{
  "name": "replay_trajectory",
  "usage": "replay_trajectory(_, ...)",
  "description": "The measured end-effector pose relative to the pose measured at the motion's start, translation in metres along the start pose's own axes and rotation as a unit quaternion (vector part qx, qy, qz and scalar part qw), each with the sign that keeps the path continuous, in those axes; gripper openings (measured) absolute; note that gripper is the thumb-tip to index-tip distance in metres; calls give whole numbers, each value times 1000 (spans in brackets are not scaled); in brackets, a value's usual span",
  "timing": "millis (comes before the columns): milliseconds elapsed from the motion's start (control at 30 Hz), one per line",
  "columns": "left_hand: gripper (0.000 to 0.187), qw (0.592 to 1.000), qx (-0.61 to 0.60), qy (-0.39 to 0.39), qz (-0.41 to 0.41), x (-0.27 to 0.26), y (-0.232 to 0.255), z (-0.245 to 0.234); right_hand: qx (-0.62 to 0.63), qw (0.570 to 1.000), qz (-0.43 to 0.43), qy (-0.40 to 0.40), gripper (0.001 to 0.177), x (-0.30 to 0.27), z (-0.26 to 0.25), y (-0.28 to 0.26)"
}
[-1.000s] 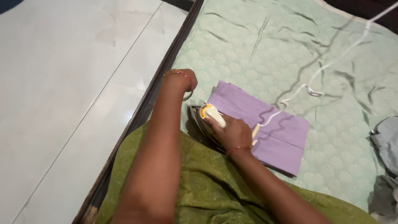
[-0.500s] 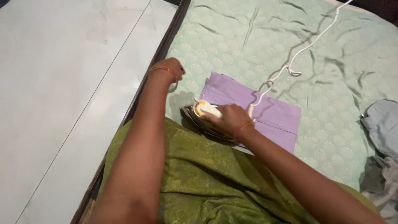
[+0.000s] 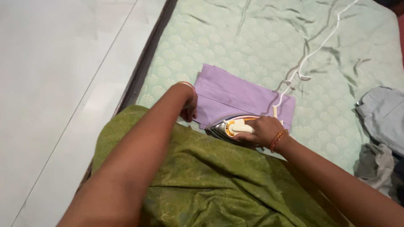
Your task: The person irons a light purple shirt laid on a bed, smoothing the fabric and using an electric iron to remove wrinkles. They fold the shirt after ironing and continue ironing the folded sections.
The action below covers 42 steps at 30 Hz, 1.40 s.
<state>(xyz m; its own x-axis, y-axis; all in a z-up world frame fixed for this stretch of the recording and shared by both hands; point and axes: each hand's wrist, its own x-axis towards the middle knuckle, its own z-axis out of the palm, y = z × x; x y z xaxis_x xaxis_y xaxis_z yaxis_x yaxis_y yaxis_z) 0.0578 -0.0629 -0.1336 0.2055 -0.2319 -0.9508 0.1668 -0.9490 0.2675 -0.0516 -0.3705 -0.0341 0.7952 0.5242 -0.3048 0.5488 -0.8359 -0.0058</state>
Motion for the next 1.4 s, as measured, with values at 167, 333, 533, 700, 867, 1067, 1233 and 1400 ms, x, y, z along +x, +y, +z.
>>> replay_trajectory(167, 30, 991, 61, -108, 54, 36, -17, -13, -9, 1000, -20, -3, 76, -9, -1, 17)
replay_trajectory(333, 13, 998, 56, -29, 17, 9, -11, -3, -20, 999, -25, -30, 79, -26, -3, 33)
replay_trajectory(533, 20, 999, 35, -24, -12, -23, -5, 3, -41, 999, -21, -24, 74, -48, 4, 67)
replay_trajectory(700, 31, 999, 8, 2, -33, -44, 0, 8, -72, 996, 3, -43, 73, -69, 28, 112)
replay_trajectory(867, 32, 998, -21, 14, -58, -48, -3, 6, -16, 998, 50, 39, 72, -88, 54, 156)
replay_trajectory(1067, 22, 996, -16, 5, -91, -49, 3, -2, 96, 973, 158, 139, 61, -87, 65, 139)
replay_trajectory(1233, 29, 981, 20, 158, -114, -70, 15, 10, 90, 966, 211, 121, 60, -70, 50, 102)
replay_trajectory(1400, 30, 979, 48, 150, -130, -68, 17, 6, 109, 956, 269, 29, 65, -36, 27, 49)
